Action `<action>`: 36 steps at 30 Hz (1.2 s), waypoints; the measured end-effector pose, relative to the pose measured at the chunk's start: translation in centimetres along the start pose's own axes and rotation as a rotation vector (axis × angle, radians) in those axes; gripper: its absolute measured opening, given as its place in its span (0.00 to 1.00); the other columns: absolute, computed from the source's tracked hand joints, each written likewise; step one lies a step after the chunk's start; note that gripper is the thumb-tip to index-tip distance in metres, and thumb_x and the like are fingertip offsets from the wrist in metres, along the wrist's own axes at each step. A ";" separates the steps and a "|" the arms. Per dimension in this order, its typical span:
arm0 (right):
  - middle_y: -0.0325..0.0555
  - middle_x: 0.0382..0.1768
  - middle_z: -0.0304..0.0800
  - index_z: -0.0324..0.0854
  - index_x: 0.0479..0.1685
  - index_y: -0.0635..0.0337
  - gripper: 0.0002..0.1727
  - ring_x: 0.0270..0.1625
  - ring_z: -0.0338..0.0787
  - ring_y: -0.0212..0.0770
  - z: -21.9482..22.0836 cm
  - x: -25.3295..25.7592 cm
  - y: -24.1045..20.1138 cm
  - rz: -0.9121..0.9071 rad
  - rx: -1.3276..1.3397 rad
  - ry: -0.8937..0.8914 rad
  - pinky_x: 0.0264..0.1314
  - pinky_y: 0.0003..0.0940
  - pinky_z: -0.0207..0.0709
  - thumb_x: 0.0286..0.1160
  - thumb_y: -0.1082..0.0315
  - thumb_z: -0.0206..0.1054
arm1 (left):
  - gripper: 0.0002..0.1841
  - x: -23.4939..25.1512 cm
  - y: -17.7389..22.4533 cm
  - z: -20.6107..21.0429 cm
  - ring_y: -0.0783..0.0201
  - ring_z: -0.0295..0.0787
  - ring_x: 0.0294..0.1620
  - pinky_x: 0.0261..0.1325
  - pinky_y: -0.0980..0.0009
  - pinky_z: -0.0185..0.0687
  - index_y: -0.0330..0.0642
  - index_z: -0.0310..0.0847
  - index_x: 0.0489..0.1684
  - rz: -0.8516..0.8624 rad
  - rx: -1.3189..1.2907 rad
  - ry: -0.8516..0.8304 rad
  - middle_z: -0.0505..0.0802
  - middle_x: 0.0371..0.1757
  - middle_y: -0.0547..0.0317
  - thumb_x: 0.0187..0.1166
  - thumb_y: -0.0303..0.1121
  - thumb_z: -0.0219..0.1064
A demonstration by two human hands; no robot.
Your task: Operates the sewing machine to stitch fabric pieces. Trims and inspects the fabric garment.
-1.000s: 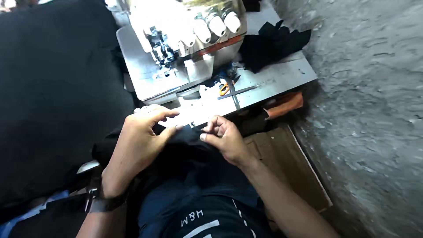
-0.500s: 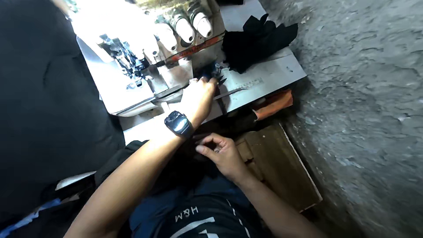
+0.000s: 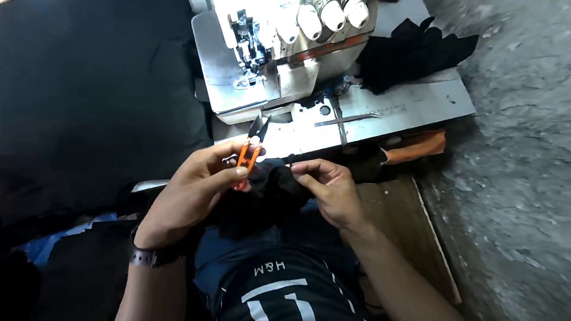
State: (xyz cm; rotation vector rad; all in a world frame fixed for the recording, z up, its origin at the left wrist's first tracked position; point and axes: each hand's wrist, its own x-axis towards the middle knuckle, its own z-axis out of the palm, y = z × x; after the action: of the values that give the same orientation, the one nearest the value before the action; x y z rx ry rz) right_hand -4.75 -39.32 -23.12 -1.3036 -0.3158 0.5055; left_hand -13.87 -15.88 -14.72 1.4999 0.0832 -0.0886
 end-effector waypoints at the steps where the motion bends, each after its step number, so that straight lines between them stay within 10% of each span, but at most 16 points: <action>1: 0.46 0.46 0.96 0.95 0.46 0.63 0.08 0.48 0.94 0.36 0.4 -0.1 -0.2 -0.028 -0.029 -0.035 0.56 0.31 0.90 0.73 0.79 0.73 | 0.17 -1.7 -0.8 -0.4 0.64 0.91 0.46 0.46 0.72 0.90 0.39 0.80 0.67 -0.015 -0.121 0.014 0.90 0.61 0.49 0.82 0.24 0.57; 8: 0.46 0.51 0.95 0.94 0.51 0.63 0.13 0.53 0.94 0.37 4.3 -0.1 -2.0 -0.143 -0.210 -0.063 0.56 0.30 0.91 0.69 0.80 0.76 | 0.20 -6.4 -2.0 -0.1 0.72 0.86 0.41 0.44 0.77 0.83 0.46 0.76 0.79 0.093 0.357 0.261 0.91 0.47 0.65 0.91 0.35 0.54; 14: 0.44 0.52 0.93 0.92 0.57 0.61 0.19 0.45 0.94 0.36 6.2 -0.6 -3.1 -0.251 -0.292 -0.060 0.48 0.28 0.93 0.64 0.80 0.78 | 0.14 -6.1 -1.5 0.4 0.70 0.84 0.48 0.52 0.65 0.78 0.58 0.94 0.58 0.251 0.966 0.454 0.92 0.46 0.71 0.85 0.43 0.64; 36: 0.44 0.58 0.91 0.90 0.62 0.60 0.25 0.46 0.95 0.35 5.3 0.2 -3.5 -0.281 -0.416 -0.060 0.47 0.29 0.95 0.60 0.76 0.82 | 0.12 -4.4 -1.2 0.1 0.68 0.87 0.49 0.53 0.62 0.82 0.56 0.93 0.55 0.280 0.979 0.440 0.92 0.46 0.69 0.86 0.43 0.64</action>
State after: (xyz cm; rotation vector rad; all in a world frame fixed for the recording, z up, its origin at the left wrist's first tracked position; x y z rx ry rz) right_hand -6.55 -35.43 -18.51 -1.6150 -0.6706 0.2456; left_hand -18.33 -16.06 -15.43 2.4719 0.2003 0.4978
